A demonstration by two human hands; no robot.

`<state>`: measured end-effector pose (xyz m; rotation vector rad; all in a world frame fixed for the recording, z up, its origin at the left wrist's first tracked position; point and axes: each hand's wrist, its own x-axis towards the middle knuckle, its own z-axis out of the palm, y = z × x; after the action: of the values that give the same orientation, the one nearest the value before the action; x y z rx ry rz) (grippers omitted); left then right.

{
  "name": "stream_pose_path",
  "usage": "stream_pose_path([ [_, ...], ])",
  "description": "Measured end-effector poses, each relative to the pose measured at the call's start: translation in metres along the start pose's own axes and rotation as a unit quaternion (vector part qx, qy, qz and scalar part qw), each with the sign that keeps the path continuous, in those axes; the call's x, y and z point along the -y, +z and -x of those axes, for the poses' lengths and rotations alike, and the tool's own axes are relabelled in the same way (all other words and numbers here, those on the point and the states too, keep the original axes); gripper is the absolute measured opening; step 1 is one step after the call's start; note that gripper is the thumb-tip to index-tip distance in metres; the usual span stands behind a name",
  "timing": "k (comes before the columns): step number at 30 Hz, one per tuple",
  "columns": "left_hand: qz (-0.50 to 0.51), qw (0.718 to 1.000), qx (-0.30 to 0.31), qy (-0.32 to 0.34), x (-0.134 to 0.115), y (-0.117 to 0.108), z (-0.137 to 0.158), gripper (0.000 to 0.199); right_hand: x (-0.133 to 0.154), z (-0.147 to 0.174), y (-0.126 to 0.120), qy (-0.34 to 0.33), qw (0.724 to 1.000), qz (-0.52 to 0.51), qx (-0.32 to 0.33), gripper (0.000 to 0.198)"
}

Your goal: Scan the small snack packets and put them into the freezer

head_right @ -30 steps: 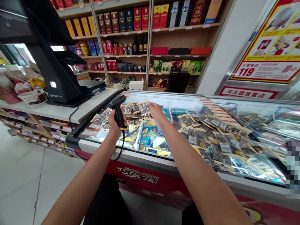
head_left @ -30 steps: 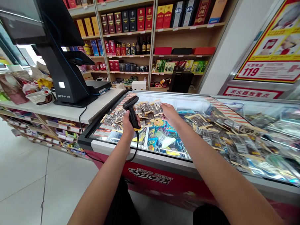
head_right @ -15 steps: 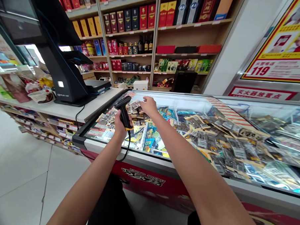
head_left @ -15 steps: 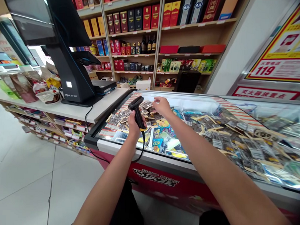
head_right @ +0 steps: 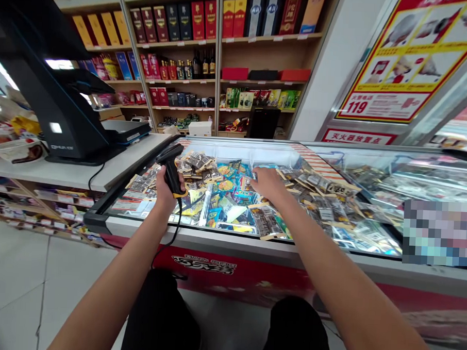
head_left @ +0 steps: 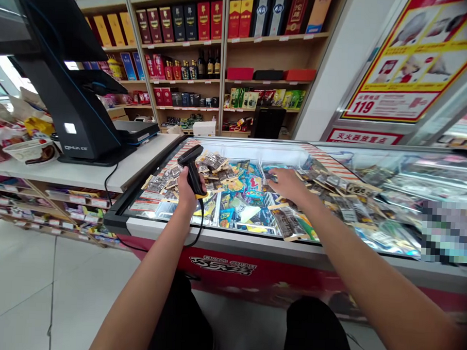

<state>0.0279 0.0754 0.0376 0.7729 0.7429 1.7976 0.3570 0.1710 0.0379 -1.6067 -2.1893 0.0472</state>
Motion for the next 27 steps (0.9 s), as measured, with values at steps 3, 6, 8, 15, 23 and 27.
stream_pose_path([
  [3,-0.020,0.999,0.041,-0.020,0.000,0.000,0.002,0.052,-0.017,0.008,-0.004,-0.002,0.986,0.137,0.092,0.046],
  [6,-0.052,0.994,0.091,-0.034,0.002,0.000,0.004,0.053,-0.022,0.008,-0.004,-0.021,0.976,0.168,0.136,0.044],
  [8,-0.072,0.990,0.110,-0.042,0.002,0.001,0.004,0.055,-0.022,0.004,-0.006,-0.029,0.976,0.165,0.140,0.046],
  [15,-0.092,0.987,0.125,-0.043,-0.001,0.003,0.010,0.051,-0.022,-0.014,-0.024,-0.026,0.988,0.126,0.087,0.037],
  [23,-0.112,0.971,0.198,-0.074,-0.002,0.002,0.013,0.056,0.028,-0.017,-0.023,0.110,0.881,-0.448,-0.102,0.028],
  [27,-0.118,0.954,0.262,-0.090,-0.001,0.000,0.012,0.060,0.072,-0.016,-0.011,0.148,0.665,-0.731,-0.041,0.023],
])
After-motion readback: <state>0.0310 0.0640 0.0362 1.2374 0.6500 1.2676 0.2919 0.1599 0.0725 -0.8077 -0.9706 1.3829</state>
